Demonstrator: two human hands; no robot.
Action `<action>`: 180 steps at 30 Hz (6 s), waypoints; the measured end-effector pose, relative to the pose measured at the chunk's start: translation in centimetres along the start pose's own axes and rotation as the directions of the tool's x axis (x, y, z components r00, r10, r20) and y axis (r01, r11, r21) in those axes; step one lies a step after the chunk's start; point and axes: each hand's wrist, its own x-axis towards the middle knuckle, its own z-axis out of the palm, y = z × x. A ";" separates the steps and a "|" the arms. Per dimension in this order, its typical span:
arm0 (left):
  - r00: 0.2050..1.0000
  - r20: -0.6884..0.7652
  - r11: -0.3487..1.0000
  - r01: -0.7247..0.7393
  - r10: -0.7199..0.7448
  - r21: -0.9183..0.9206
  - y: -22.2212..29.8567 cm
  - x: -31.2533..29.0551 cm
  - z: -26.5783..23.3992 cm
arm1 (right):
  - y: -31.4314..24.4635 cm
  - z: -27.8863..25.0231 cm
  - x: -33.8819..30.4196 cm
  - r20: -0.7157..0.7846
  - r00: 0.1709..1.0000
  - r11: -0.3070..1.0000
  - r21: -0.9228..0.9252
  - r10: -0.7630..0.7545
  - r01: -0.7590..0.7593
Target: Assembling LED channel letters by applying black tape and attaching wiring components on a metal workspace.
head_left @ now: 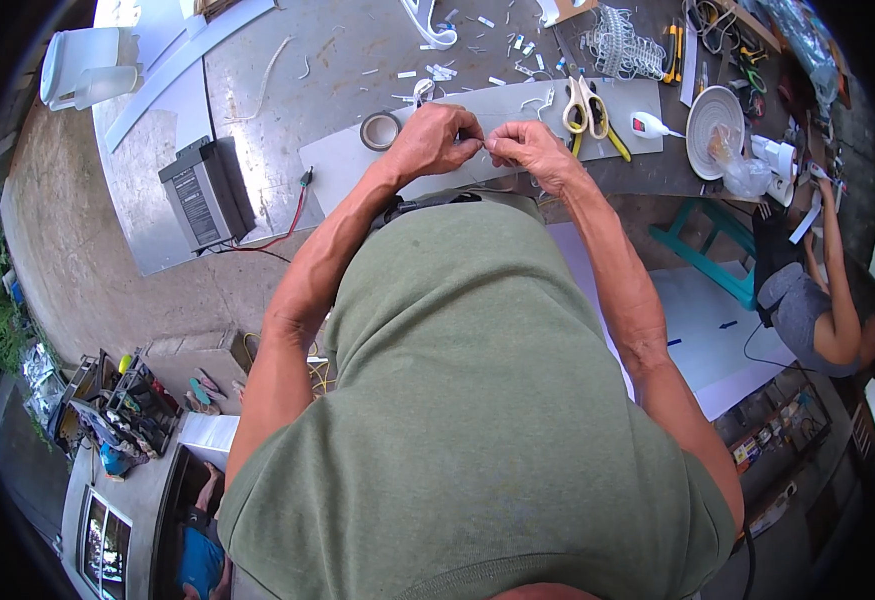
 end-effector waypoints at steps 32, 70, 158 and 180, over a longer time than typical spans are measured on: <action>0.980 0.069 0.956 0.198 -0.187 -0.216 -0.2 0.0 -0.5 | 0.5 0.1 -0.4 -0.079 0.982 0.981 -0.109 -0.169 0.160; 0.988 0.099 0.990 -0.128 0.122 0.052 -0.7 0.3 -0.6 | 0.2 1.6 -0.8 -0.091 0.813 0.671 -0.621 -0.575 0.405; 0.969 -0.175 0.971 0.138 -0.173 -0.195 4.5 -5.3 -3.7 | -4.6 4.8 -3.8 -0.062 0.686 0.604 -0.535 -0.725 0.590; 0.956 0.268 0.911 0.212 -0.118 -0.354 10.8 -0.9 -0.2 | -0.6 -2.6 -13.0 -0.154 0.943 0.953 0.024 -0.295 0.302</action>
